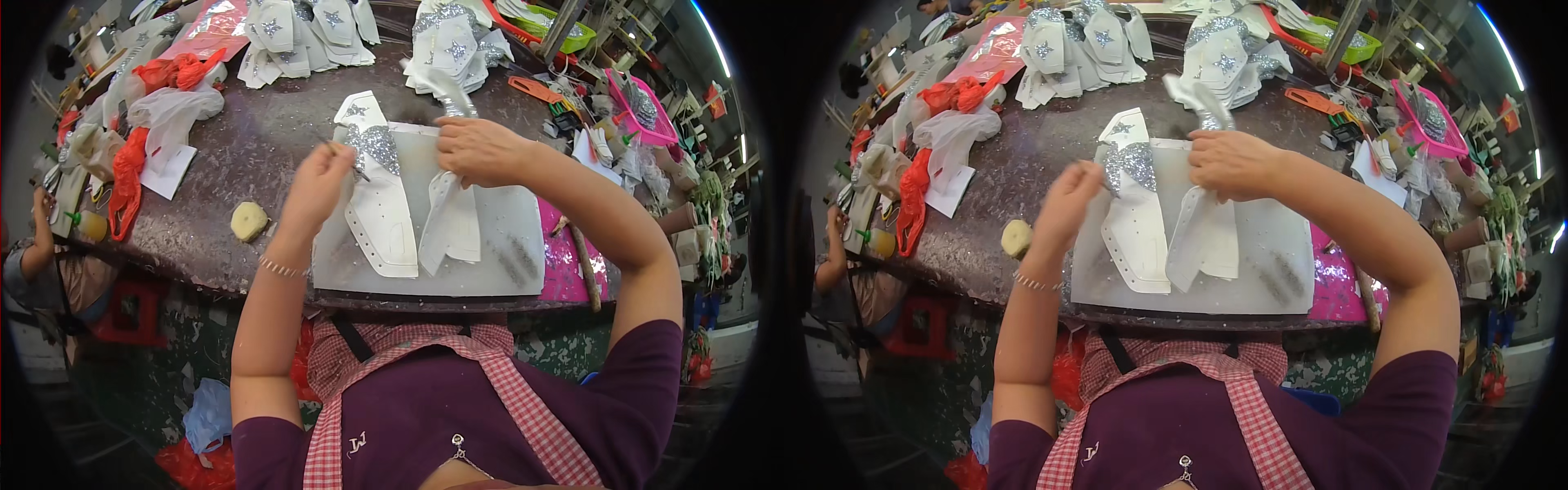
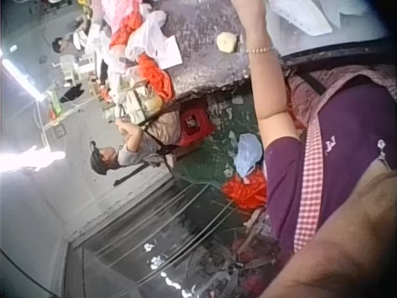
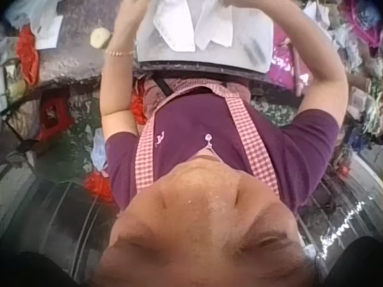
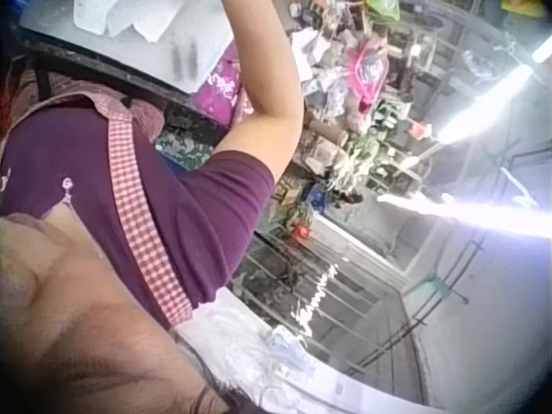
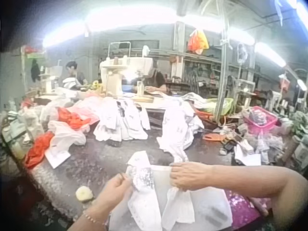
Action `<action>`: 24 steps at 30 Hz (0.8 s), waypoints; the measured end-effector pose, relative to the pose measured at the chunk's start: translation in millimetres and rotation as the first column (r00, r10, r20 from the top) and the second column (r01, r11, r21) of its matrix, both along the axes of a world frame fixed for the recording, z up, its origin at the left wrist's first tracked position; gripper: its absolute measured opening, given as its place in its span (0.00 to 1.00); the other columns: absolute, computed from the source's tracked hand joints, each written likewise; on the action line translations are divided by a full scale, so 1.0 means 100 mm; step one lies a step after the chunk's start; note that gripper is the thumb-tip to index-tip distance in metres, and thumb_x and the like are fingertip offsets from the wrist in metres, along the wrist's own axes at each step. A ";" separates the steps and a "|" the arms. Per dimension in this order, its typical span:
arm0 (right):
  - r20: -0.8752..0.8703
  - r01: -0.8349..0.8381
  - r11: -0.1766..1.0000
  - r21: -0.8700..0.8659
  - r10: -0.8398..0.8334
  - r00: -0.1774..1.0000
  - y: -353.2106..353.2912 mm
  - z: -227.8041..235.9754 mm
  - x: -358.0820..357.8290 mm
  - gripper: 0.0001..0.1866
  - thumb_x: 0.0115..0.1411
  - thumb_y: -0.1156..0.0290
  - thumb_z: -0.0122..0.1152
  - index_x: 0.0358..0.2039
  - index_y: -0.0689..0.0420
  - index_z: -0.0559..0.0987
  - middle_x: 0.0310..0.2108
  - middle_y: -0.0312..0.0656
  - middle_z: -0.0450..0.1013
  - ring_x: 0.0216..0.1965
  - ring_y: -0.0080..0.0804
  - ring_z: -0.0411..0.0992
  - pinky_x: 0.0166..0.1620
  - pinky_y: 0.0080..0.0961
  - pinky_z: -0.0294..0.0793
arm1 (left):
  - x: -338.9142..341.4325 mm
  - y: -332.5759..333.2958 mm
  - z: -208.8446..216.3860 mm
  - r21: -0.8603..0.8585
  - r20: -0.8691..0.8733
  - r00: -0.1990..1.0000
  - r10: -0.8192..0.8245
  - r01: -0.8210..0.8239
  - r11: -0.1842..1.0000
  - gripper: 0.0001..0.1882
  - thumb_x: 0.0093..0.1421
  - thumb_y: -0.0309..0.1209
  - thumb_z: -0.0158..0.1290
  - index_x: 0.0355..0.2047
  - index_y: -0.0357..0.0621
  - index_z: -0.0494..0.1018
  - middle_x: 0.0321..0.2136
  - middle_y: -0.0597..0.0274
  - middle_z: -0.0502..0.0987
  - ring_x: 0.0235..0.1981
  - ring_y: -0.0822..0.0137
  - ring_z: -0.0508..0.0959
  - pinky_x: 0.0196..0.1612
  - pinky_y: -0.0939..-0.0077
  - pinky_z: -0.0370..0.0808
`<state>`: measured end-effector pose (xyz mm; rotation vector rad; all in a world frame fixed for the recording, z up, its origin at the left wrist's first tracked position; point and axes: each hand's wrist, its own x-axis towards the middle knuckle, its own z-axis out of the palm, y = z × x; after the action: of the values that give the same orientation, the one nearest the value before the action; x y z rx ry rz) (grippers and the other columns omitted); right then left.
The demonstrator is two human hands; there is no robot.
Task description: The person uses a hammer and a small metal tool to secure silver star-shaped embellishments onto white shoe parts. They repeatedly tap the tool to set the decorations, then stack the finished pieces and retrieve new ones from a pile on the table.
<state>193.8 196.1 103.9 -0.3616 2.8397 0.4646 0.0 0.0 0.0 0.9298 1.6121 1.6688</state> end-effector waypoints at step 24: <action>0.466 0.263 -0.420 -0.869 -0.872 0.150 0.86 -0.84 0.49 0.39 0.59 0.45 0.65 0.52 0.72 0.72 0.42 0.51 0.78 0.39 0.37 0.79 0.41 0.37 0.79 | 0.36 -0.17 2.03 -0.678 -0.418 -0.617 -0.667 -0.277 0.681 0.07 0.52 0.30 0.56 0.20 0.45 0.80 0.23 0.61 0.79 0.34 0.63 0.79 0.43 0.68 0.72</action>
<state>243.1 282.4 19.7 1.7452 2.3325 -1.9118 35.9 -17.4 203.1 2.5748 1.8940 -1.1920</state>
